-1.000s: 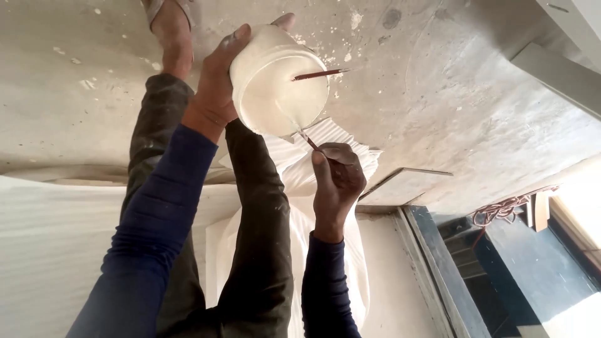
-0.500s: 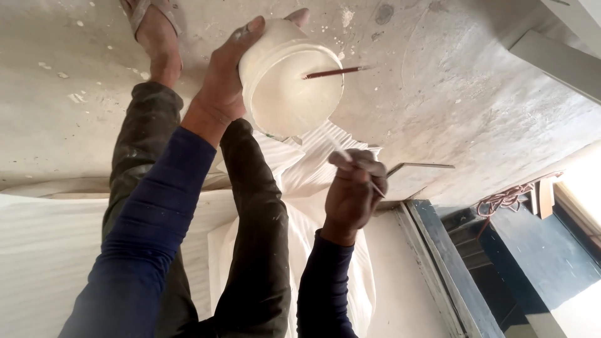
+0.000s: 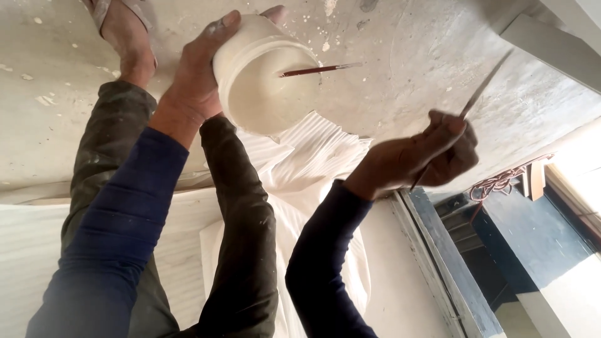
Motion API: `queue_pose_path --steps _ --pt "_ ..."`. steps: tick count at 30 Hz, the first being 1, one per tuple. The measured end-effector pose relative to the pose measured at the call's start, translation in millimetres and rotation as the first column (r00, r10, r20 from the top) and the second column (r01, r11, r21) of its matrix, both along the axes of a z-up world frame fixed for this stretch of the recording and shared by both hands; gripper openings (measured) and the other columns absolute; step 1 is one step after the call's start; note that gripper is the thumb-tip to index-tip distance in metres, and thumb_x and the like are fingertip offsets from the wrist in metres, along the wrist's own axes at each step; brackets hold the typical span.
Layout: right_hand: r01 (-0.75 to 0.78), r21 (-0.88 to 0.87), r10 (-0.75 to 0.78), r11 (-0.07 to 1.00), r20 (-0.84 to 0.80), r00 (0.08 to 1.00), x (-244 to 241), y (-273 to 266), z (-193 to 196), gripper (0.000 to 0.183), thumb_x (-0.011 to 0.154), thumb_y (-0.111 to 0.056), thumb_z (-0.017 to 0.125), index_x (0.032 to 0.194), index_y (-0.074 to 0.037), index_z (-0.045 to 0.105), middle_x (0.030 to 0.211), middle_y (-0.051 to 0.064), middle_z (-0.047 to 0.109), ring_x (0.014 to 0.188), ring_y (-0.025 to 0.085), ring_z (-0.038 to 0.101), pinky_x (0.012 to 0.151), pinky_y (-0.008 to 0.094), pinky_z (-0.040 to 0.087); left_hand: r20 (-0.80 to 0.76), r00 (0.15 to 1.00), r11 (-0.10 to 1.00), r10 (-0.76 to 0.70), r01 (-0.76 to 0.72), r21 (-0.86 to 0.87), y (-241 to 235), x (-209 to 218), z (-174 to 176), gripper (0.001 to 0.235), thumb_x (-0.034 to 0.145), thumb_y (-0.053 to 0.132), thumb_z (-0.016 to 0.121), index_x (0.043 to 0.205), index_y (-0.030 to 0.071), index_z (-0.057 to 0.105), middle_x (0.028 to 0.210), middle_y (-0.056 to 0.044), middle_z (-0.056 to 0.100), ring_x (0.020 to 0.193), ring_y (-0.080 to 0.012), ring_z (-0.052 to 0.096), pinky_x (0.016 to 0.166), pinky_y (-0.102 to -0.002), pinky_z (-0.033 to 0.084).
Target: The person paints white wooden furniture parts with a paintbrush, holding a cup of white paint in one hand and applying paint to the frame surfaces and edges. They walk around the furniture piece between painting spots, dipping the brush in the cup, and continue brushing the white frame and decorative cutout sections.
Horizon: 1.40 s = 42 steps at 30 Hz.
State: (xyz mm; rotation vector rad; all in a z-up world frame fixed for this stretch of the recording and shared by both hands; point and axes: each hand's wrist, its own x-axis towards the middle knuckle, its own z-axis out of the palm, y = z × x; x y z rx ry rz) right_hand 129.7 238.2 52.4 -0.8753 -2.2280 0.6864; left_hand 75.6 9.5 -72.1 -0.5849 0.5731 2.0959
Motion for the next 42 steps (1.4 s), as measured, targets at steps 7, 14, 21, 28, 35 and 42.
queue_pose_path --steps 7,14,21,28,35,42 --pt "-0.071 -0.041 0.075 0.997 0.127 0.989 82.2 57.6 -56.1 0.026 0.119 -0.025 0.048 0.110 -0.004 0.061 0.094 0.007 0.067 0.083 0.011 0.064 0.084 0.018 0.055 -0.012 1.000 1.000 -0.009 0.009 0.007 -3.9 -4.5 -3.4 0.088 0.099 0.053 0.066 0.153 -0.013 0.044 0.130 -0.027 0.067 0.117 -0.0270 0.072 0.102 -0.038 0.062" --pt "0.174 -0.190 -0.080 0.966 0.420 0.904 168.6 78.0 -61.7 0.035 0.119 -0.023 0.035 0.142 0.002 0.045 0.126 0.005 0.058 0.107 0.007 0.058 0.097 0.016 0.047 -0.030 0.999 1.000 0.014 -0.013 0.025 -5.5 -7.5 -4.5 0.086 0.102 0.052 0.066 0.154 -0.014 0.045 0.127 -0.024 0.068 0.114 -0.0260 0.073 0.102 -0.037 0.062" --pt "0.210 -0.213 -0.060 0.954 0.553 0.831 213.5 101.9 -77.3 0.038 0.118 -0.022 0.034 0.146 0.004 0.037 0.130 0.008 0.053 0.113 0.009 0.054 0.101 0.016 0.043 -0.038 0.999 0.994 0.036 -0.032 0.105 -5.0 -12.1 -4.4 0.086 0.103 0.052 0.066 0.157 -0.009 0.040 0.152 -0.019 0.058 0.119 -0.0242 0.070 0.101 -0.037 0.062" --pt "0.275 -0.550 -0.032 0.789 0.411 0.911 229.4 114.0 -86.7 0.044 0.115 -0.027 0.026 0.150 -0.002 0.030 0.141 0.004 0.050 0.126 0.003 0.050 0.108 0.014 0.041 -0.063 0.997 0.995 0.034 -0.028 0.099 -5.9 -11.8 -5.5 0.085 0.103 0.052 0.065 0.156 -0.008 0.040 0.152 -0.020 0.056 0.119 -0.0252 0.070 0.100 -0.037 0.063" --pt "0.041 -0.120 0.002 0.992 0.334 0.943 107.4 64.1 -59.0 0.035 0.118 -0.028 0.040 0.137 0.000 0.051 0.119 0.003 0.063 0.105 0.005 0.061 0.097 0.018 0.049 -0.062 0.998 0.999 0.027 -0.024 0.043 -8.7 -11.0 -5.7 0.085 0.104 0.052 0.064 0.157 -0.012 0.043 0.145 -0.024 0.060 0.119 -0.0255 0.070 0.102 -0.036 0.062" --pt "0.031 -0.141 0.011 0.990 0.288 0.957 100.2 64.8 -61.6 0.035 0.117 -0.030 0.041 0.130 -0.001 0.055 0.111 0.002 0.063 0.099 0.004 0.060 0.093 0.017 0.049 -0.032 0.999 0.999 0.026 -0.024 0.046 -9.3 -15.8 -1.7 0.082 0.101 0.051 0.067 0.152 -0.011 0.045 0.143 -0.021 0.063 0.117 -0.0237 0.071 0.102 -0.037 0.063"
